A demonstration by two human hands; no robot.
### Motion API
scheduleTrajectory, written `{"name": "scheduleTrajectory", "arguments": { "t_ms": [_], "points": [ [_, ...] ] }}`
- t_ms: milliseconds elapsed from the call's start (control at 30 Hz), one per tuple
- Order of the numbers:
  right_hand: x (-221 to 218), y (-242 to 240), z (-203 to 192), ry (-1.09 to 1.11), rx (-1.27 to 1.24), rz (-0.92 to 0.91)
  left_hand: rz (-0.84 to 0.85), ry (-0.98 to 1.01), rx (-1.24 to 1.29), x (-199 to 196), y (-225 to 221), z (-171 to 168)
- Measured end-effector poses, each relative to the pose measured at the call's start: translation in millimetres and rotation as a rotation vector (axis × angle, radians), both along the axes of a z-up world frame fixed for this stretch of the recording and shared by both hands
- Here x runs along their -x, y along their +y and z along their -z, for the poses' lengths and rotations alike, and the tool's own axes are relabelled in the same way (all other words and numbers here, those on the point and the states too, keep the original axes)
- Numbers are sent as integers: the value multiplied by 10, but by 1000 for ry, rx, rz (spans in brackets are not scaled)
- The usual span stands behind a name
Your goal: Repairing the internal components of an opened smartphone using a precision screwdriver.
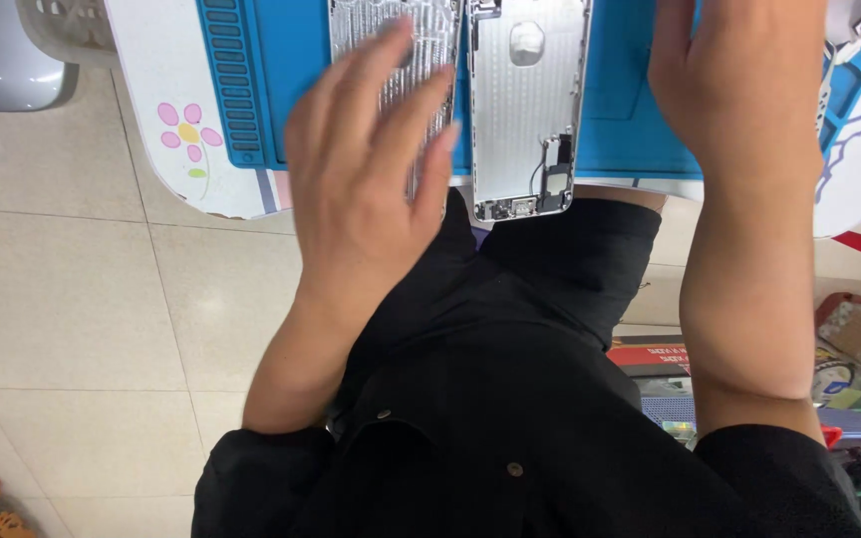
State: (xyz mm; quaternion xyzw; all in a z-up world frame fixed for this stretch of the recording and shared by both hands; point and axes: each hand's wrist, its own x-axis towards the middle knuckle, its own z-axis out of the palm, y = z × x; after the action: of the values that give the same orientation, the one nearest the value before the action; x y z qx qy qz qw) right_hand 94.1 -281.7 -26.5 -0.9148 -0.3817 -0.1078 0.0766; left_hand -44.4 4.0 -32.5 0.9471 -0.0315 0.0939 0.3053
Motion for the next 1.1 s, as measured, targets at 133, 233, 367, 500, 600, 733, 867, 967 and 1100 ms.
{"name": "scheduleTrajectory", "arguments": {
  "t_ms": [133,233,367,500,600,733,867,967,1100],
  "points": [
    [237,162,-259,19,-160,-13,-227,5,-49,-8,44,-129],
    [465,68,-327,131,-317,59,-244,-2,-165,-4,28,-105],
    [710,-59,-267,160,-352,150,-256,40,-23,-56,9,-115],
    [807,-184,-135,170,-389,247,-256,-32,-58,-114,110,-103],
    [836,-214,-113,186,-473,257,-263,150,65,-174,139,-309],
    [986,-407,54,362,-736,347,-75,92,417,-17,237,-399],
    [1192,-281,-170,772,-1263,420,-7,326,918,280,360,-204],
    [1402,-213,-287,908,-1354,402,252,424,1432,413,132,-226],
    [1745,-314,-303,816,-1211,182,428,498,1608,686,-311,-146]
  ]
}}
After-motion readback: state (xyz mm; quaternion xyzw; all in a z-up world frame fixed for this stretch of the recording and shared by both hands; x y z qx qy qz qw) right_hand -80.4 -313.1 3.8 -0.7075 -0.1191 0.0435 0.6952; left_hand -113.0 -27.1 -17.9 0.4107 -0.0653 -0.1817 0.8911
